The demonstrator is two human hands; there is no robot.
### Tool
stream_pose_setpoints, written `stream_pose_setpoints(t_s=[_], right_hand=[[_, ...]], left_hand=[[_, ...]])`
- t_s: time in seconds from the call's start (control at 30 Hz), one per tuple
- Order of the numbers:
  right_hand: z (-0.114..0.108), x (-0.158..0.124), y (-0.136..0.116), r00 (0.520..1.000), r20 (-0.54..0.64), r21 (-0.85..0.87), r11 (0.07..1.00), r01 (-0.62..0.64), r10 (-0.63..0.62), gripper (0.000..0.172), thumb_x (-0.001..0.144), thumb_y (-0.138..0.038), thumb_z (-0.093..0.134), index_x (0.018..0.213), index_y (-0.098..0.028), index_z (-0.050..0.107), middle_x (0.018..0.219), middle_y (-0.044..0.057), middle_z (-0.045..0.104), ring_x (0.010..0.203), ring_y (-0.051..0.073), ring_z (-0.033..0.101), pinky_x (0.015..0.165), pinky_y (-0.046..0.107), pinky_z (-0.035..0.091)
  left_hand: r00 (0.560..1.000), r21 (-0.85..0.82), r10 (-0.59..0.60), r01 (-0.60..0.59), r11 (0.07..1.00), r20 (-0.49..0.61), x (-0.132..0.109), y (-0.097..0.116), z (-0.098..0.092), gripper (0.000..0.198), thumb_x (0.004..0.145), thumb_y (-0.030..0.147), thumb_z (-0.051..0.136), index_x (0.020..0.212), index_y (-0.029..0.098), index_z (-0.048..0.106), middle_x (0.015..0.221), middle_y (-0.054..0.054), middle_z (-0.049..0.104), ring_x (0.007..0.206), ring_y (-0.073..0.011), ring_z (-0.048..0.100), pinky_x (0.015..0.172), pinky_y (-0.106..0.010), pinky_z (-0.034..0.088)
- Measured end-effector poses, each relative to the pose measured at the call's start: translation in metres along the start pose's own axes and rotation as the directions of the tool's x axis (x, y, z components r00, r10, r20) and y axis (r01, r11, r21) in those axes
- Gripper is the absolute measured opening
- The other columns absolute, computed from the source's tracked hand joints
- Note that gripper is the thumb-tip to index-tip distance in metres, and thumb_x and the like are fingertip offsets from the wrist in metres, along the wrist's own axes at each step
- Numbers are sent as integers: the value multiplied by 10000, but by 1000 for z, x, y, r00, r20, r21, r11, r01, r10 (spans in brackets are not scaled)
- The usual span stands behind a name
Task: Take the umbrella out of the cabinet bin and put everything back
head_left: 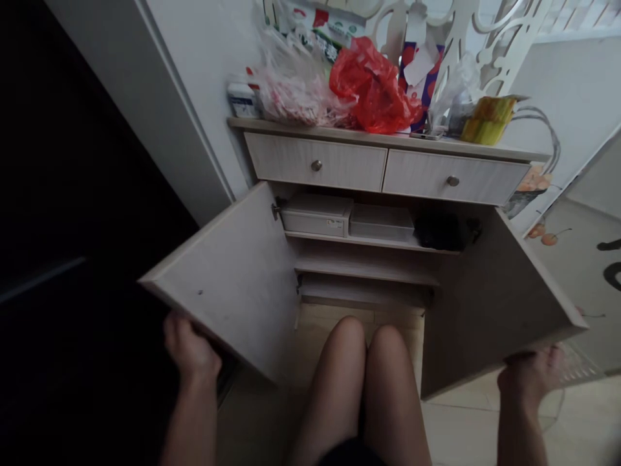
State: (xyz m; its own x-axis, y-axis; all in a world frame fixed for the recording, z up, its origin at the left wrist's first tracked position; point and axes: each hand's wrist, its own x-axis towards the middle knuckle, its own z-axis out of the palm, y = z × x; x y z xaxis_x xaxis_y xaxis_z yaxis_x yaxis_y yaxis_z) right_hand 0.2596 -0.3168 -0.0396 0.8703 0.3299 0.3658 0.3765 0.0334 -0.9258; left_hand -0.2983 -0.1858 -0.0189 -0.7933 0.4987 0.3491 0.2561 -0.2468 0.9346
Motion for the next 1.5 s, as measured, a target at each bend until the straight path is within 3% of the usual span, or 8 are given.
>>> stream_pose_setpoints(t_s=[0.1,0.2,0.3,0.5,0.63,0.77,1.1,1.5], right_hand=[[36,-33,-16,991,-131,109,994,9,6,522,901,-627,418,1223,-248,577,1105,119,650,1031,318,641,775,449,550],[72,-60,-34,997,-68,149,988,41,-31,476,904,-604,443,1167,-238,597,1058,99,662,1038,278,640,850,396,532],[103,-73,-47,995,90,209,978,21,-41,454,934,-567,422,1176,-226,597,1049,93,678,1015,245,656,858,356,527],[167,-65,-61,918,277,201,951,234,-285,430,913,-559,513,1036,-183,681,1014,99,663,976,230,629,873,365,499],[216,-55,-72,839,383,180,922,343,-387,432,960,-524,446,1032,-171,684,950,86,666,823,186,621,780,314,481],[255,-50,-78,818,390,102,902,419,-424,432,990,-482,392,1036,-166,683,944,92,686,774,182,610,757,304,457],[316,-33,-83,816,402,-12,889,457,-414,402,992,-396,378,1001,-139,687,906,124,691,781,206,613,733,298,437],[335,-20,-92,802,461,-100,875,473,-380,373,985,-342,389,1042,-121,684,965,151,698,806,220,616,736,306,427]], left_hand=[[994,45,96,-98,994,53,-39,-7,10,373,841,539,545,1143,362,671,1174,22,734,1156,-309,650,1009,-542,532],[973,67,183,-194,979,139,-67,-10,31,414,842,523,583,1083,209,703,1036,-109,756,969,-282,718,869,-430,590],[923,12,251,-266,964,291,-86,-7,64,391,860,526,584,991,184,723,949,-116,765,860,-257,732,803,-385,593],[759,-193,391,-342,920,521,-117,14,156,337,905,482,594,929,182,746,889,-97,767,782,-210,721,760,-318,566],[715,-191,401,-359,913,572,-128,22,211,242,920,380,617,931,177,748,878,-94,766,753,-195,709,727,-294,535],[687,-110,367,-388,915,627,-131,27,246,146,906,265,654,970,174,749,913,-101,770,795,-204,716,755,-297,516],[645,64,205,-368,928,736,-126,44,296,178,935,260,637,1049,173,742,992,-122,769,880,-210,722,785,-276,482],[595,153,153,-432,889,789,-120,63,314,201,960,264,584,1053,165,731,1014,-132,765,926,-224,711,782,-271,456]])
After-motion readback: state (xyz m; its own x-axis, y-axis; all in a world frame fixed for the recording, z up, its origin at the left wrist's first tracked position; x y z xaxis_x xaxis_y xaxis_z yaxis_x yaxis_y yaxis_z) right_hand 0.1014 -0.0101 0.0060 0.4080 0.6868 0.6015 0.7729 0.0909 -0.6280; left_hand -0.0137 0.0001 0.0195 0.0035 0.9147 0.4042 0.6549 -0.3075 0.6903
